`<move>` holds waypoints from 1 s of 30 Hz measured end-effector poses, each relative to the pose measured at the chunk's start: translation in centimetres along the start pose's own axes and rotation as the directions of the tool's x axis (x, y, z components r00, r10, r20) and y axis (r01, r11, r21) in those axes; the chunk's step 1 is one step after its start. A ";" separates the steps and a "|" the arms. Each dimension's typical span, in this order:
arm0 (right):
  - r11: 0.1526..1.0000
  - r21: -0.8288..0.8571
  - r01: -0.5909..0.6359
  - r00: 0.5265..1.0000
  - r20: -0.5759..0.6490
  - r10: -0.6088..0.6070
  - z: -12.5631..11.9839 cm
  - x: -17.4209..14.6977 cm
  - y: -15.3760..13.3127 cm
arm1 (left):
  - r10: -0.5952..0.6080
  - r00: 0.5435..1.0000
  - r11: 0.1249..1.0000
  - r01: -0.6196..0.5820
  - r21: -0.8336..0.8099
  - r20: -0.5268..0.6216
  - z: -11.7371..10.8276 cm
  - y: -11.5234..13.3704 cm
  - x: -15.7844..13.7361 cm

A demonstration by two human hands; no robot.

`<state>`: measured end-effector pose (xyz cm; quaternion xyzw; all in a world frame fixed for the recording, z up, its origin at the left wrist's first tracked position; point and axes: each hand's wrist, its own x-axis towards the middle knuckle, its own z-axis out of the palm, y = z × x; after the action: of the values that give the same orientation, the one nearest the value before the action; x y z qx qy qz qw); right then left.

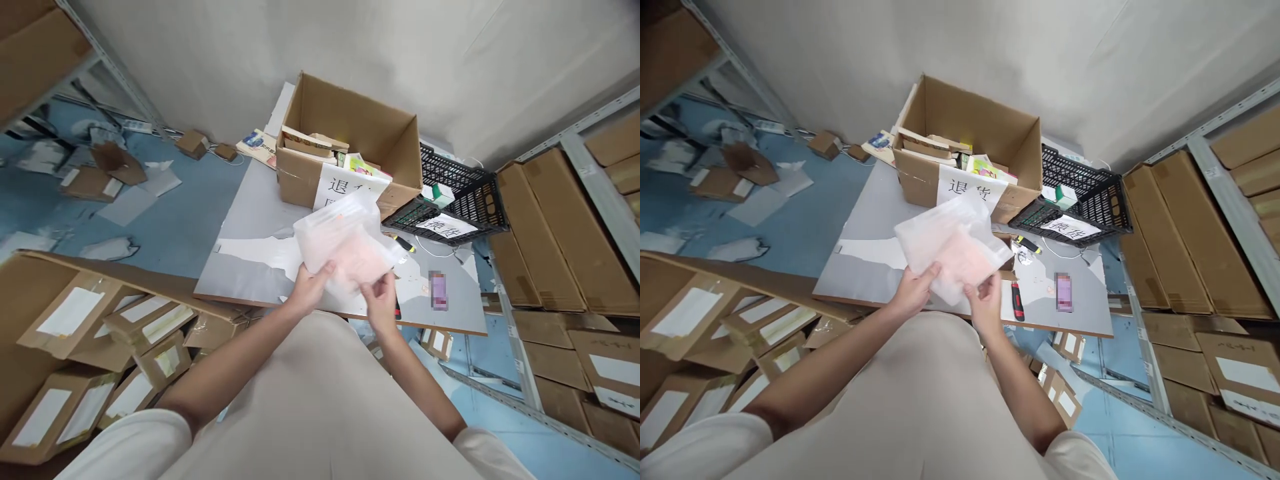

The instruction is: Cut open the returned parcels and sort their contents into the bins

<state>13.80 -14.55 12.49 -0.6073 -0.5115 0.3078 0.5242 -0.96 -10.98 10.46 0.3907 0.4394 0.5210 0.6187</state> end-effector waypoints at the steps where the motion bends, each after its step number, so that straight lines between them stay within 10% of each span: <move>1: 0.996 -0.063 0.057 0.994 -0.090 -0.062 -0.6 0.4 -0.3 | 0.023 0.999 0.999 -0.022 0.032 -0.022 -0.8 0.1 0.3; 4: 0.955 -0.241 0.171 0.955 -0.196 -0.220 -2.3 2.6 -1.7 | 0.104 0.994 0.980 -0.108 0.166 0.032 -3.7 0.3 0.8; 7: 0.955 -0.203 0.214 0.969 0.170 -0.181 -2.1 5.0 -2.9 | 0.110 0.965 0.960 -0.164 0.225 0.236 -5.5 0.5 1.2; 12: 0.998 -0.054 0.036 0.804 0.595 0.004 -0.2 6.9 -3.3 | 0.071 0.918 0.946 -0.186 0.266 0.389 -5.6 0.9 1.8; 18: 0.957 -0.163 -0.240 0.724 0.627 0.288 -0.7 6.9 -1.7 | -0.021 0.906 0.930 -0.137 0.342 0.422 -6.4 1.6 1.8; 24: 0.985 -0.168 -0.046 0.586 0.794 0.163 -0.3 7.3 -0.6 | -0.169 0.870 0.912 -0.041 0.409 0.464 -7.5 1.6 1.9; 26: 0.986 -0.162 -0.049 0.617 0.771 0.157 -0.6 7.3 -0.1 | -0.188 0.911 0.912 0.024 0.409 0.366 -8.8 0.7 2.5; 30: 0.995 -0.085 -0.060 0.841 0.532 0.096 -2.4 7.0 0.8 | -0.132 0.985 0.833 0.169 0.527 -0.108 -13.5 -1.6 4.8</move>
<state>18.23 -8.62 13.45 -0.5343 -0.6221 0.4691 0.3279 -12.94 -6.11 4.16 0.4937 0.6168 0.3408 0.5096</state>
